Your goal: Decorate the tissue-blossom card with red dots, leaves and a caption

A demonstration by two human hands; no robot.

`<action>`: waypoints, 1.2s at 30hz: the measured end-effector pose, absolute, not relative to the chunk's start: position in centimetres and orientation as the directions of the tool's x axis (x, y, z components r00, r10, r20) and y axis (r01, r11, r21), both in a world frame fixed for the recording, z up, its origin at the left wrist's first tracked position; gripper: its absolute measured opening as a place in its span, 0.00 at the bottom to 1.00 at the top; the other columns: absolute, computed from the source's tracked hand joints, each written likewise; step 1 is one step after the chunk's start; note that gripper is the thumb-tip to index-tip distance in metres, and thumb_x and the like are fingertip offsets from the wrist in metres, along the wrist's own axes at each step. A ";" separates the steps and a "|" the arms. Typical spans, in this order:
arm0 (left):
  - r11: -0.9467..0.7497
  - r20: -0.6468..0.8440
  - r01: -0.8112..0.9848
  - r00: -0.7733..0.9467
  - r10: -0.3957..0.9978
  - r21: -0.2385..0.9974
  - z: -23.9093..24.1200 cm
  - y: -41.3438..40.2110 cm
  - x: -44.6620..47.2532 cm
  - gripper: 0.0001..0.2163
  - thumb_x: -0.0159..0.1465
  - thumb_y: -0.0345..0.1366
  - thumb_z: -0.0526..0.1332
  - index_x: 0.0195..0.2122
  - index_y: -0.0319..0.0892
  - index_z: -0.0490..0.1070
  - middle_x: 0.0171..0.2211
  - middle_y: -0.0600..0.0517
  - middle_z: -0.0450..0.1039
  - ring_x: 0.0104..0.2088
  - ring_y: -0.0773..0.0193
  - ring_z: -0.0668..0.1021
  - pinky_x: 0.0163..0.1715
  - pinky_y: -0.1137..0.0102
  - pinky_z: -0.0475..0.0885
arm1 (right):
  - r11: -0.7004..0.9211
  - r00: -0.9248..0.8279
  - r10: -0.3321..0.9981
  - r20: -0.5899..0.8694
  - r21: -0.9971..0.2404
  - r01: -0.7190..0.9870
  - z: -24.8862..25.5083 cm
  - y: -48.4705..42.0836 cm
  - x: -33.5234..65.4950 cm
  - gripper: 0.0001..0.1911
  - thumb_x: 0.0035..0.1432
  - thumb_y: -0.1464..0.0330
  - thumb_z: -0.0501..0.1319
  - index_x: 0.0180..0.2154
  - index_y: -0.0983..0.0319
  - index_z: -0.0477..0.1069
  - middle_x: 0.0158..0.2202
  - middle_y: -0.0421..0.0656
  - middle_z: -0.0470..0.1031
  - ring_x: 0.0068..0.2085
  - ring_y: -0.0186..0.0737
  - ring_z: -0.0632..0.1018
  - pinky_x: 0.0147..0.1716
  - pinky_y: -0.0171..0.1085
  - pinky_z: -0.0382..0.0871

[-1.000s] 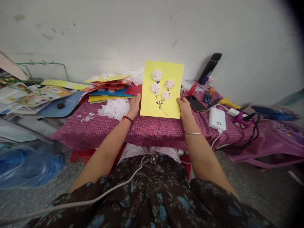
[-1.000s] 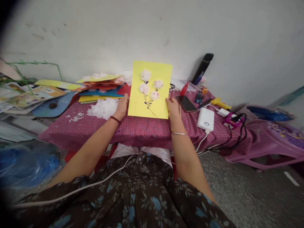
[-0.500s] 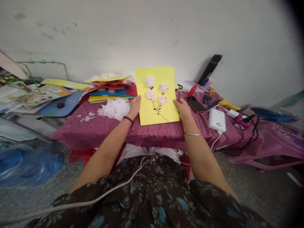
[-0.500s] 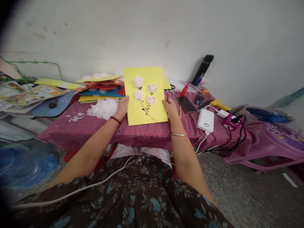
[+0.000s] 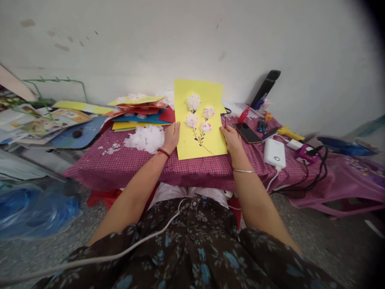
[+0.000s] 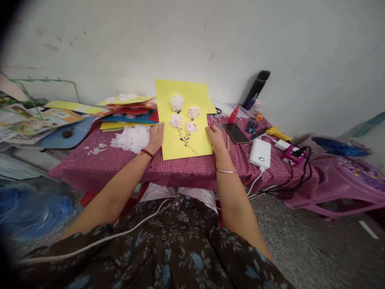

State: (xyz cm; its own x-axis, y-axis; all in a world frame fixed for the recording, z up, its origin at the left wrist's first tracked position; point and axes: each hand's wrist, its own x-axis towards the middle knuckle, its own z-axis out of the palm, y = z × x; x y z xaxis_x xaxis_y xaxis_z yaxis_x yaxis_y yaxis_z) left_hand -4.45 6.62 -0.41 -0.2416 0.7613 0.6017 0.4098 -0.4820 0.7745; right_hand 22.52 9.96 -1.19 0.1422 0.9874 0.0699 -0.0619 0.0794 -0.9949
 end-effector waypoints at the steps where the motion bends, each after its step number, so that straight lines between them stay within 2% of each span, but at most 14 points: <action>1: -0.486 0.610 0.418 -0.242 0.755 0.767 -0.4 6.5 -4.5 0.25 0.67 0.60 0.54 0.22 0.46 0.57 0.21 0.55 0.58 0.25 0.62 0.64 0.31 0.66 0.61 | 0.080 0.141 0.987 0.071 -0.995 -0.060 -1.2 9.9 22.5 0.12 0.46 0.59 0.65 0.33 0.57 0.70 0.25 0.36 0.75 0.30 0.41 0.77 0.32 0.40 0.74; 8: -0.495 0.636 0.448 -0.247 0.731 0.744 -0.1 6.2 -4.4 0.24 0.68 0.58 0.54 0.22 0.47 0.56 0.21 0.55 0.55 0.26 0.62 0.63 0.31 0.66 0.59 | 0.090 0.147 0.986 0.079 -0.994 -0.067 -1.1 9.8 22.5 0.12 0.47 0.58 0.64 0.32 0.58 0.70 0.25 0.37 0.77 0.30 0.40 0.77 0.30 0.38 0.74; 15: -0.484 0.626 0.440 -0.273 0.731 0.757 -0.1 6.3 -4.5 0.23 0.68 0.56 0.54 0.22 0.47 0.55 0.21 0.55 0.54 0.25 0.62 0.62 0.30 0.66 0.57 | 0.079 0.100 0.992 0.071 -0.994 -0.074 -1.2 9.9 22.3 0.11 0.48 0.59 0.65 0.33 0.57 0.71 0.25 0.37 0.77 0.31 0.43 0.79 0.32 0.40 0.76; 25: -0.455 0.584 0.437 -0.224 0.780 0.776 -0.7 7.1 -4.5 0.22 0.68 0.51 0.57 0.21 0.46 0.57 0.20 0.55 0.59 0.25 0.63 0.65 0.29 0.67 0.60 | 0.105 0.120 0.988 0.100 -0.994 -0.040 -1.7 10.5 22.7 0.08 0.45 0.63 0.64 0.30 0.57 0.70 0.24 0.34 0.75 0.28 0.38 0.76 0.33 0.38 0.73; 36: -0.433 0.584 0.479 -0.227 0.779 0.764 -0.5 6.9 -4.6 0.22 0.69 0.52 0.55 0.22 0.46 0.57 0.21 0.55 0.59 0.25 0.62 0.65 0.30 0.67 0.59 | 0.074 0.070 0.995 0.069 -0.995 -0.062 -1.6 10.2 22.4 0.08 0.49 0.62 0.64 0.33 0.57 0.72 0.25 0.37 0.77 0.29 0.43 0.79 0.34 0.43 0.75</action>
